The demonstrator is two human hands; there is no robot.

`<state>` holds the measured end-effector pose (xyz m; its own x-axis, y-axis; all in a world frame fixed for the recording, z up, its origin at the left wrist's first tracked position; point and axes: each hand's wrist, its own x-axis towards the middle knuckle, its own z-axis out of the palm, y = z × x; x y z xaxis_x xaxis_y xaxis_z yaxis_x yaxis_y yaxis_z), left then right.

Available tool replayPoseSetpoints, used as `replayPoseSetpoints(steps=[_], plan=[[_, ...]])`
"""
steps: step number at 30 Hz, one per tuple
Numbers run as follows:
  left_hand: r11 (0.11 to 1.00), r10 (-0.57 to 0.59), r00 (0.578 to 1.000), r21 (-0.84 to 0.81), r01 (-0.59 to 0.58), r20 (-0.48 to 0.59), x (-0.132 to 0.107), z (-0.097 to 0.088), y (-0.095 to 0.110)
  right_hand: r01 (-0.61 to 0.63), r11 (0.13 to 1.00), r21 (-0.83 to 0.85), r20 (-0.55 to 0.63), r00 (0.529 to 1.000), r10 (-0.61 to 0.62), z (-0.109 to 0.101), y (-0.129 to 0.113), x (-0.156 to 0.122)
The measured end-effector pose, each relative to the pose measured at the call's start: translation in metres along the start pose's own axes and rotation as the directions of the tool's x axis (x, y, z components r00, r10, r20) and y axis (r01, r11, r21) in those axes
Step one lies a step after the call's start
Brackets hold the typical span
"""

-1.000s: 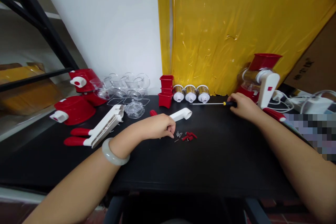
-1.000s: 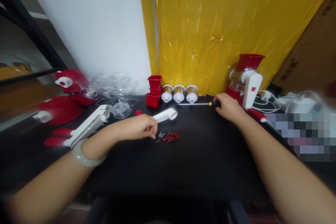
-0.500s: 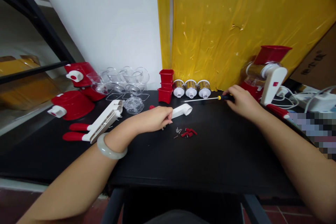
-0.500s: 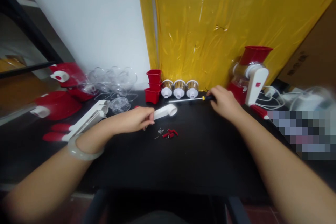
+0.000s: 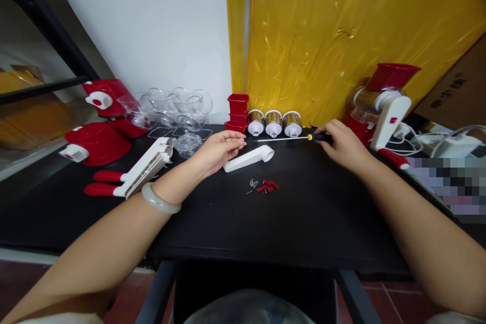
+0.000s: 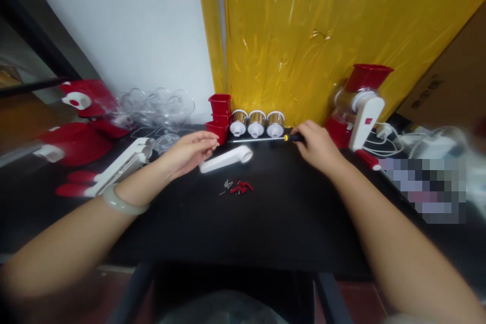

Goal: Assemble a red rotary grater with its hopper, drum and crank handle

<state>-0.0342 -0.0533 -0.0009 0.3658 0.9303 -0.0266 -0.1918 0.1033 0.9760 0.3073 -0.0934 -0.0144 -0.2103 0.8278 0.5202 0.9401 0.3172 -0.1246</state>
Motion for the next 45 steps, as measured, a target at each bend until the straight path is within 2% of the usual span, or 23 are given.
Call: replayPoseSetpoints(steps=[5,9,16,21,30,38,45], plan=[[0.984,-0.091,0.995,-0.156,0.083,-0.05,0.004,0.0,0.0,0.04,0.999,0.028,0.001,0.999,-0.04,0.0,-0.008,0.0],[0.974,-0.096,0.994,-0.21,0.083,-0.052,0.005,0.001,-0.001,0.06,0.998,0.016,-0.007,0.998,-0.06,-0.001,-0.012,0.0],[0.974,-0.063,0.992,-0.222,0.037,-0.109,0.004,0.003,-0.003,0.07,0.997,0.045,-0.047,0.997,-0.068,-0.005,-0.018,0.0],[0.979,-0.027,0.995,-0.202,0.006,-0.101,0.006,0.002,-0.005,0.084,0.993,0.086,-0.101,0.992,-0.075,-0.005,-0.02,0.001],[0.97,-0.031,0.992,-0.242,0.0,-0.126,0.007,0.004,-0.008,0.124,0.991,0.049,-0.16,0.98,-0.115,-0.002,-0.014,0.002],[0.97,-0.049,0.987,-0.242,0.011,-0.151,0.004,0.007,-0.008,0.134,0.991,-0.007,-0.128,0.983,-0.133,0.0,-0.011,0.001],[0.979,-0.04,0.988,-0.203,0.008,-0.152,0.004,0.005,-0.009,0.135,0.991,0.023,-0.148,0.98,-0.131,0.0,-0.013,0.001]])
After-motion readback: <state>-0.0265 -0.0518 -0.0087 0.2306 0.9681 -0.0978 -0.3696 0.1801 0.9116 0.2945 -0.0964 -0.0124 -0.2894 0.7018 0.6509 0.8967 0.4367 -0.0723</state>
